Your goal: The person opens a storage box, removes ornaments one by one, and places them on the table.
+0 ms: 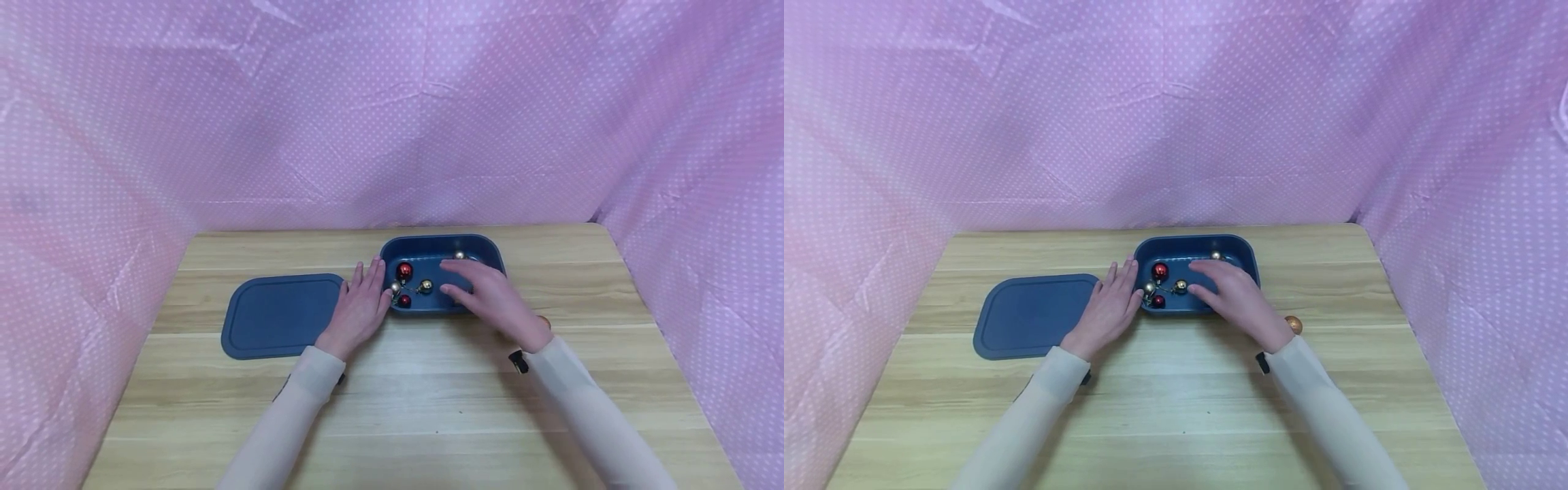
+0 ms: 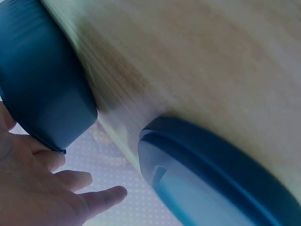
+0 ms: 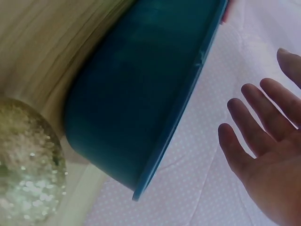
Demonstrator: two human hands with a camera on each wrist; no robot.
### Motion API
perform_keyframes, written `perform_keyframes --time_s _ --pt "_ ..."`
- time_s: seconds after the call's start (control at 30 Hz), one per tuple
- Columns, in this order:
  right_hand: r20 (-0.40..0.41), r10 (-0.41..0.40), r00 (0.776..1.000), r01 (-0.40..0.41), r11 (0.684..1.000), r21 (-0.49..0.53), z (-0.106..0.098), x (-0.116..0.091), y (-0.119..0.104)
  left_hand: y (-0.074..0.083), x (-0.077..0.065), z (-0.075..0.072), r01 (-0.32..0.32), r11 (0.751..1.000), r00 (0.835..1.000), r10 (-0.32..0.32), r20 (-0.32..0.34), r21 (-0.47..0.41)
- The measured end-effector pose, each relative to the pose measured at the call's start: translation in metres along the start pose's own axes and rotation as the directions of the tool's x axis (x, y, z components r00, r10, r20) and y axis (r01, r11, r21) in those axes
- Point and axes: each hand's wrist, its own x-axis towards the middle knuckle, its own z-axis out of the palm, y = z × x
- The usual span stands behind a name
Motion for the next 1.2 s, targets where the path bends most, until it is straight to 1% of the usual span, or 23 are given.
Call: perform_keyframes --time_s 0.1,0.2,0.4,0.5,0.83,1.03,1.2 --pt "0.029 -0.012 1.000 0.012 1.000 -0.009 0.003 0.006 0.001 0.000 0.000 0.000 0.000 1.000 1.000 0.000 0.002 0.001" --pt "0.067 -0.003 0.998 0.004 1.000 -0.022 0.005 0.012 0.003 0.000 0.001 0.000 -0.004 1.000 1.000 0.004 0.006 0.004" --pt "0.144 -0.004 0.990 0.015 0.997 -0.080 0.011 0.025 0.005 0.000 0.001 0.000 -0.002 1.000 1.000 0.002 0.008 0.009" --pt "0.175 0.004 0.985 0.011 0.996 -0.089 0.015 0.030 0.006 -0.001 0.001 0.000 -0.003 1.000 1.000 0.003 0.007 0.012" --pt "0.252 0.066 0.965 -0.053 0.997 -0.057 0.025 0.047 0.018 -0.001 0.001 0.001 -0.012 1.000 1.000 0.012 0.008 0.011" --pt "0.311 0.148 0.939 -0.149 0.989 -0.018 0.030 0.054 0.025 0.000 0.001 -0.001 -0.010 1.000 1.000 0.009 0.018 0.011" --pt "0.330 0.176 0.927 -0.189 0.982 0.008 0.035 0.058 0.030 0.000 0.001 -0.002 -0.006 1.000 1.000 0.006 0.024 0.016"
